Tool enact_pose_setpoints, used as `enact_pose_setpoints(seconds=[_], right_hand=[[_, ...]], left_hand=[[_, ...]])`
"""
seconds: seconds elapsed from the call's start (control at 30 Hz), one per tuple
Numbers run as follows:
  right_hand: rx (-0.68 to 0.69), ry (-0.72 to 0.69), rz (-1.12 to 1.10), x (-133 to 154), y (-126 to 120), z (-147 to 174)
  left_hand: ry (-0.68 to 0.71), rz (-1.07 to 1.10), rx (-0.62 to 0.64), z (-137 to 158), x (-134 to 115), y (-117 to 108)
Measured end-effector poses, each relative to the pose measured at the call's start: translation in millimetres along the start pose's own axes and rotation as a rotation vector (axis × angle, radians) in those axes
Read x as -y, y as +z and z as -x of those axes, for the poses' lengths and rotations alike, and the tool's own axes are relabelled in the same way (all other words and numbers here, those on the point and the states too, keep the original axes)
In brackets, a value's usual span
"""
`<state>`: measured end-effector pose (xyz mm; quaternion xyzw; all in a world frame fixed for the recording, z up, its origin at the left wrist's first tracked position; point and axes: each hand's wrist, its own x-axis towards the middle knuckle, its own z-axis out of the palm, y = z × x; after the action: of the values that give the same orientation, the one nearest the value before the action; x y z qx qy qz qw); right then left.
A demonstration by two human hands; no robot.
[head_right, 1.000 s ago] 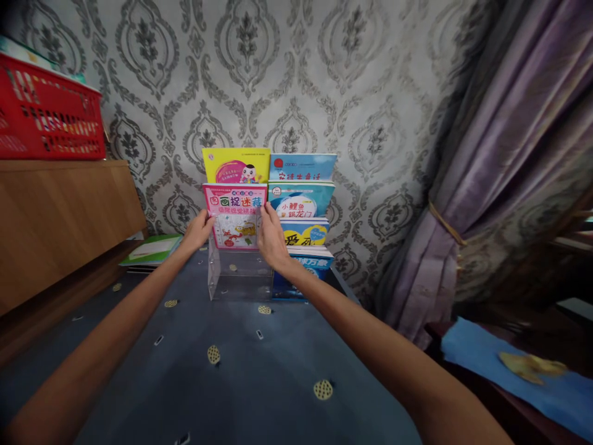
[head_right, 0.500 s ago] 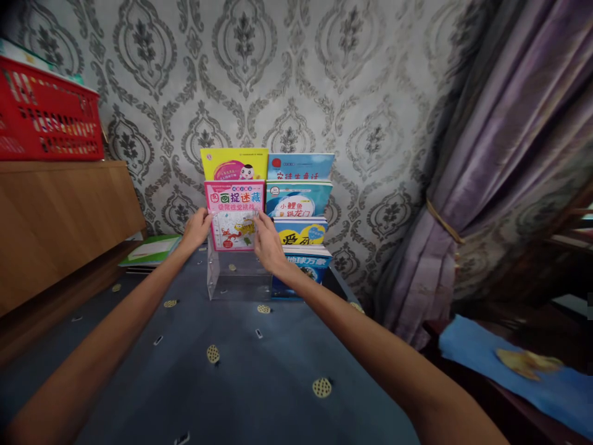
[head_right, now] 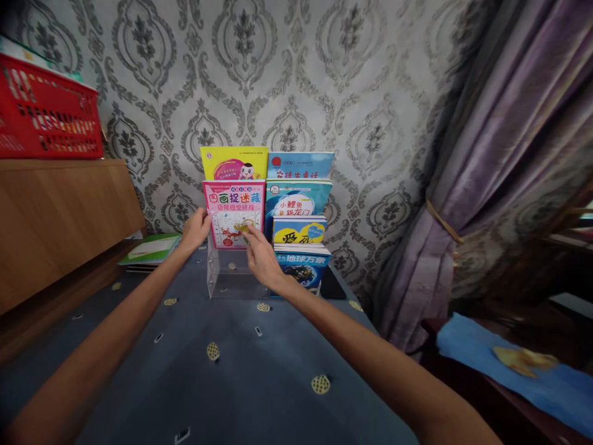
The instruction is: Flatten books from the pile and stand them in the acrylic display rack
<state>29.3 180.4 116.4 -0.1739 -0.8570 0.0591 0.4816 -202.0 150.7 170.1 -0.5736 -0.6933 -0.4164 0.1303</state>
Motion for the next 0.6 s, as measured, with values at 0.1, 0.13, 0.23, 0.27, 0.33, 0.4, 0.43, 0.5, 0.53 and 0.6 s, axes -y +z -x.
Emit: enact_pose_setpoints(seconds=[0.1,0.13,0.23,0.27,0.33,0.4,0.43,0.5,0.53,0.6], right_hand=[[0.050,0.005,-0.031,11,8,17],[0.064,0.008,-0.041,14,11,23],[0.104,0.023,-0.066,21,20,39],[0.118,0.030,-0.072,23,22,43],[0.141,0.047,-0.086,24,26,51],[0.151,0.067,-0.096,23,28,56],[0.153,0.075,-0.099,22,29,58],[0.156,0.089,-0.102,19,30,61],[0.157,0.094,-0.101,18,30,62],[0.155,0.103,-0.103,16,30,65]], left_hand=[[0.019,0.009,-0.014,2,0,1],[0.024,0.011,-0.018,2,1,1],[0.037,0.025,-0.023,4,2,2],[0.040,0.033,-0.022,4,3,2],[0.044,0.049,-0.018,3,5,3],[0.045,0.061,-0.013,2,7,4],[0.042,0.065,-0.009,0,8,4],[0.025,0.062,-0.002,-3,10,7],[0.013,0.055,0.000,-4,10,8],[-0.008,0.027,0.001,-8,10,11]])
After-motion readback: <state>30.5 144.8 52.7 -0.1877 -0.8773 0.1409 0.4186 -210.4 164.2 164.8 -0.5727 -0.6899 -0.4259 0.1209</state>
